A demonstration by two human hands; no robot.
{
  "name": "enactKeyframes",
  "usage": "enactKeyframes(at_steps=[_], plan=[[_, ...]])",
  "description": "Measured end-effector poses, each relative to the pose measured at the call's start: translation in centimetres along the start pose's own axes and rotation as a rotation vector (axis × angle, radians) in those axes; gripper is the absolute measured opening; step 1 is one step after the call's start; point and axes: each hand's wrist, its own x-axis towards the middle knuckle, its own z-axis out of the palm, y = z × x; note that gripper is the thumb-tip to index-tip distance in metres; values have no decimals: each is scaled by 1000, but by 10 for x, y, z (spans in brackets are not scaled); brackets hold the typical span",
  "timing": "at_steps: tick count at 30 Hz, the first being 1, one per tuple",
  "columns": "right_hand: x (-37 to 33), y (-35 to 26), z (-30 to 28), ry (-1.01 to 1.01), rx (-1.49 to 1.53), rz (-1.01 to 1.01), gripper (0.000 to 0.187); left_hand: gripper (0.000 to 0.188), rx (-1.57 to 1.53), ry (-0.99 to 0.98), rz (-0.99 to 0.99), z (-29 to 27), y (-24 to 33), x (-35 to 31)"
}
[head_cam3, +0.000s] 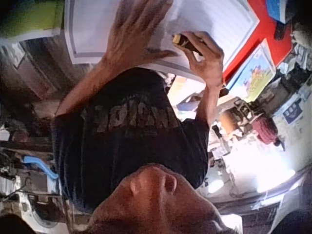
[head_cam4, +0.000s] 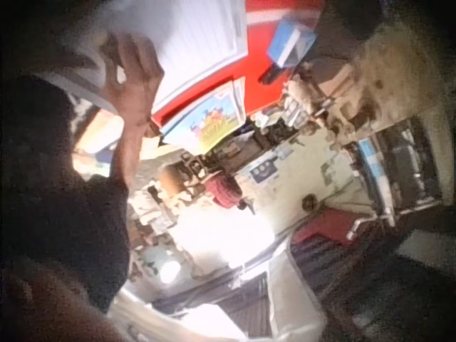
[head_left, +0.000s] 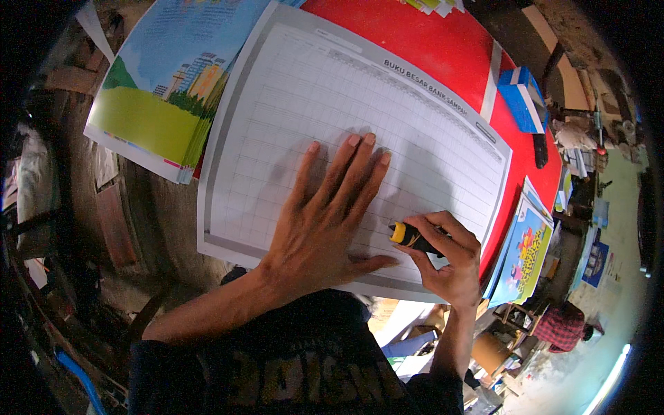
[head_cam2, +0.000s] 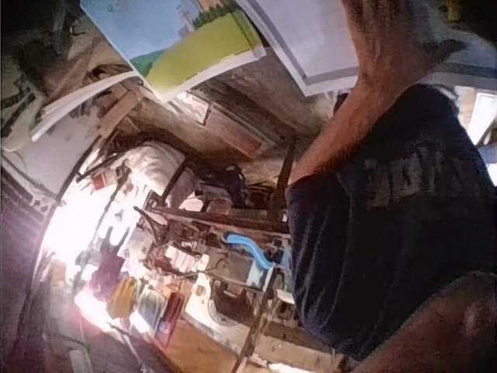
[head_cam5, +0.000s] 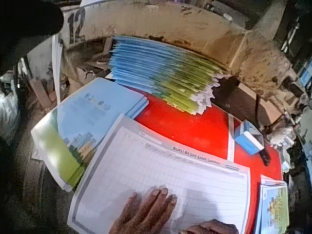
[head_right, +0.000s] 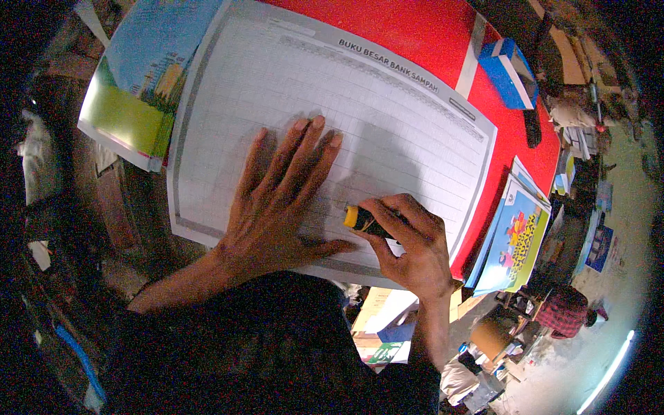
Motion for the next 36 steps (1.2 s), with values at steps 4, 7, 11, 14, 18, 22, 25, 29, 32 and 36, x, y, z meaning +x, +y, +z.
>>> enactKeyframes(at_steps=[4, 7, 11, 14, 18, 22, 25, 29, 32, 36], plan=[[-3, 5, 2, 4, -84, -84, 48, 136, -35, -17, -6, 1, 1, 1], [-9, 12, 8, 38, -136, -151, 48, 136, -22, -26, -5, 0, 3, 2], [-8, -1, 16, 73, -27, 84, 54, 135, 20, -22, 12, 1, 0, 2], [-11, 1, 20, 132, -5, 51, 56, 135, 147, -50, 29, -2, 4, 2], [-7, 22, 16, 171, -195, -323, 55, 137, 144, 1, 51, 2, 4, 1], [-3, 23, 14, 145, -185, -357, 54, 136, 109, 24, 54, 2, 5, 1], [-2, 11, 14, 100, 5, -104, 49, 135, 81, 28, 43, 3, 3, -1], [-3, 5, 6, 28, -11, -174, 46, 151, 148, -38, 43, -6, 6, 1], [-12, 6, 9, 29, -162, -314, 47, 155, 140, -38, 31, -7, 8, 0], [-19, 20, 14, 82, -315, -461, 40, 155, 155, -34, 42, -5, 5, 0]])
